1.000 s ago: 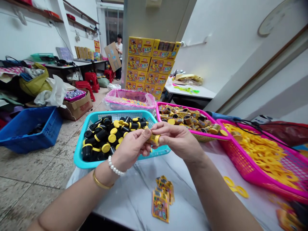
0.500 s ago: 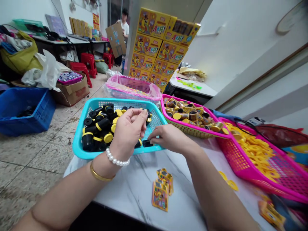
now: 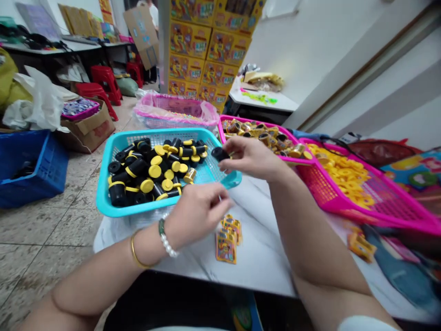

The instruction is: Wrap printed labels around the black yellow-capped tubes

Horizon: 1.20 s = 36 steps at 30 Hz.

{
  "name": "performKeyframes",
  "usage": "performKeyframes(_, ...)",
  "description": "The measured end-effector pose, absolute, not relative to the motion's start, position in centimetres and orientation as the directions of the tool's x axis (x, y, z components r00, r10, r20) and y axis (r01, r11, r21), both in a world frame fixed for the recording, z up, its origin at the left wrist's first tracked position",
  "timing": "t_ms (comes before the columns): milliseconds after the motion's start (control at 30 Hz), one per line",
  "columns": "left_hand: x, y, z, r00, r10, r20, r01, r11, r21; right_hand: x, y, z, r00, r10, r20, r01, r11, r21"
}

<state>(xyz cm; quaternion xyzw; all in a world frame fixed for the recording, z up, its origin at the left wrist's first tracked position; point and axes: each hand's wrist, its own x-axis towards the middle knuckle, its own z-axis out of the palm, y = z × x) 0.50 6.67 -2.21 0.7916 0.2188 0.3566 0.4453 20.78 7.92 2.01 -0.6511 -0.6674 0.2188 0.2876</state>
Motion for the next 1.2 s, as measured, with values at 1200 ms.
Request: performKeyframes(1200, -0.8, 9.2, -0.4, 0.353, 0.722, 0.595, 0.062, -0.653, 0.755, 17.3, 5.4, 1.7, -0.189, 0.981, -0.048, 0.215, -0.006, -0.976)
